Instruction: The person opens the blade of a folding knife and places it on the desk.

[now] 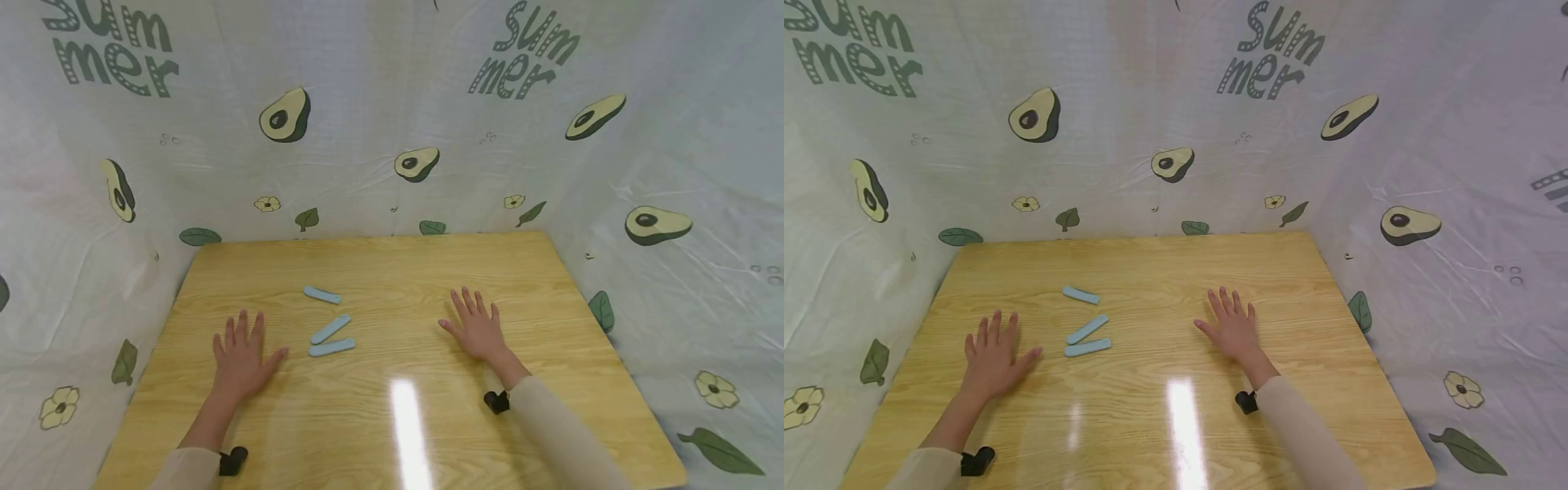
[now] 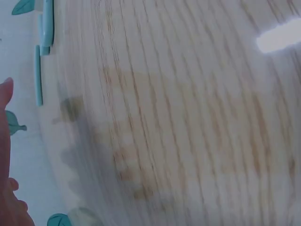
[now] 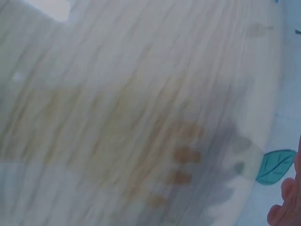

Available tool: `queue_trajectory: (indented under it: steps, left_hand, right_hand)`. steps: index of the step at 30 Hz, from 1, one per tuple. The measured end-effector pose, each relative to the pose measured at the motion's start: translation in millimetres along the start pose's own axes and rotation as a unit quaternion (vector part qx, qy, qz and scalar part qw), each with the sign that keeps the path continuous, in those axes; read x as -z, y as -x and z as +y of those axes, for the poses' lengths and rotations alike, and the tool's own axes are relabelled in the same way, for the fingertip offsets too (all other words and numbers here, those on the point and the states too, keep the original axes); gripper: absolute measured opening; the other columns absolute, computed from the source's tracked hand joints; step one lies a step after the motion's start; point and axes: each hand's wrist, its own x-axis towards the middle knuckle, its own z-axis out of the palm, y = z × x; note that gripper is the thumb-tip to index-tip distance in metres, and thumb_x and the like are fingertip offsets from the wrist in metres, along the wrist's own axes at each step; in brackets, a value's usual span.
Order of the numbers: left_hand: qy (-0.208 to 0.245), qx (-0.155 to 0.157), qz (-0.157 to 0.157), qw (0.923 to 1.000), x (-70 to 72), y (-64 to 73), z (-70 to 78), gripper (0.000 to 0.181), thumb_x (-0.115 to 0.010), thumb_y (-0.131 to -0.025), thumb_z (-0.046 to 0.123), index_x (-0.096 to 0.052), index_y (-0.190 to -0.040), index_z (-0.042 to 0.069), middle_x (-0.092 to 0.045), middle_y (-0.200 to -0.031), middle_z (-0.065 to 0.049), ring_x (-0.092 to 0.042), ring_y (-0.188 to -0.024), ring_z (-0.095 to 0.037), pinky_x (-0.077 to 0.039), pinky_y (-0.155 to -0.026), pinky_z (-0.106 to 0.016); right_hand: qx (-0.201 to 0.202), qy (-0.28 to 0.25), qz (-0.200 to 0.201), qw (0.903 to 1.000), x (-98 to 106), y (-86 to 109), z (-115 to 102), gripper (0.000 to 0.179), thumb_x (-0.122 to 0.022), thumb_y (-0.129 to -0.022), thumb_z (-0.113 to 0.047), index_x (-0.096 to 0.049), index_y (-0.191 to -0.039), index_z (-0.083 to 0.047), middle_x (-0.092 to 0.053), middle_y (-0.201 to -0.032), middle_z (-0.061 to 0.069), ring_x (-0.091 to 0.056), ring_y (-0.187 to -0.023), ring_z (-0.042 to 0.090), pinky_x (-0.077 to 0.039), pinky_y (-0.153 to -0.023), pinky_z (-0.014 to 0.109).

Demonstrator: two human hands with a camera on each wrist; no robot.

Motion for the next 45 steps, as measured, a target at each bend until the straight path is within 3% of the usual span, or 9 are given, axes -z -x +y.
queue_trajectory:
  steps: [5, 14, 20, 28, 37, 45]
  left_hand:
    - [0.014, -0.006, -0.001, 0.9999, 0.4, -0.6, 4.0, 0.092, -0.051, -0.092, 0.061, -0.008, -0.156, 0.010, -0.003, -0.159, -0.029, -0.004, -0.143, -0.054, -0.001, -0.108, -0.078]
    - [0.019, -0.022, -0.014, 0.9995, 0.7, 0.0, 11.6, 0.093, -0.052, -0.092, 0.059, -0.008, -0.156, 0.009, -0.008, -0.159, -0.028, -0.005, -0.147, -0.047, -0.002, -0.112, -0.074]
    - [0.049, -0.053, -0.007, 0.9974, -8.0, 5.4, 16.3, 0.093, -0.059, -0.091, 0.052, -0.012, -0.155, 0.003, -0.009, -0.159, -0.029, -0.010, -0.146, -0.048, -0.008, -0.116, -0.069]
    - [0.055, -0.089, -0.028, 0.9942, -19.4, 13.8, 20.5, 0.096, -0.062, -0.090, 0.050, -0.010, -0.154, 0.001, -0.015, -0.160, -0.022, -0.017, -0.146, -0.043, -0.020, -0.117, -0.061]
    - [0.055, -0.102, -0.061, 0.9913, -25.3, 15.9, 23.6, 0.092, -0.060, -0.091, 0.050, -0.012, -0.155, 0.005, -0.017, -0.162, -0.016, -0.019, -0.148, -0.037, -0.024, -0.119, -0.055]
    - [0.053, -0.142, -0.038, 0.9877, -32.1, 17.7, 26.8, 0.083, -0.065, -0.091, 0.040, -0.024, -0.153, 0.005, -0.026, -0.159, -0.013, -0.025, -0.146, -0.037, -0.029, -0.117, -0.054]
  right_hand:
    - [0.020, 0.000, 0.011, 0.9997, -1.7, -8.8, -16.9, 0.080, -0.035, -0.095, -0.068, -0.011, -0.157, -0.024, -0.009, -0.164, 0.011, -0.006, -0.150, 0.039, -0.005, -0.115, 0.071]
    - [0.051, -0.008, 0.002, 0.9987, -4.2, -16.4, -49.9, 0.080, -0.037, -0.094, -0.068, -0.011, -0.157, -0.026, -0.009, -0.164, 0.008, -0.005, -0.151, 0.036, -0.005, -0.117, 0.069]
    - [0.078, 0.011, -0.015, 0.9968, -14.0, -15.5, -66.1, 0.080, -0.037, -0.094, -0.067, -0.008, -0.157, -0.027, -0.009, -0.164, 0.005, -0.007, -0.151, 0.034, -0.008, -0.118, 0.068]
    - [0.120, 0.013, -0.018, 0.9925, -26.2, -11.7, -84.3, 0.081, -0.042, -0.094, -0.063, -0.009, -0.157, -0.025, -0.013, -0.164, 0.004, -0.013, -0.151, 0.034, -0.012, -0.118, 0.066]
    - [0.161, 0.019, -0.066, 0.9845, -39.9, -14.6, -111.2, 0.082, -0.038, -0.095, -0.066, -0.003, -0.157, -0.026, -0.010, -0.164, 0.001, -0.007, -0.152, 0.031, -0.011, -0.120, 0.065]
    - [0.211, 0.061, -0.078, 0.9725, -52.8, -18.4, -125.2, 0.078, -0.038, -0.096, -0.064, -0.005, -0.157, -0.027, -0.011, -0.164, -0.003, -0.008, -0.152, 0.026, -0.012, -0.122, 0.058]
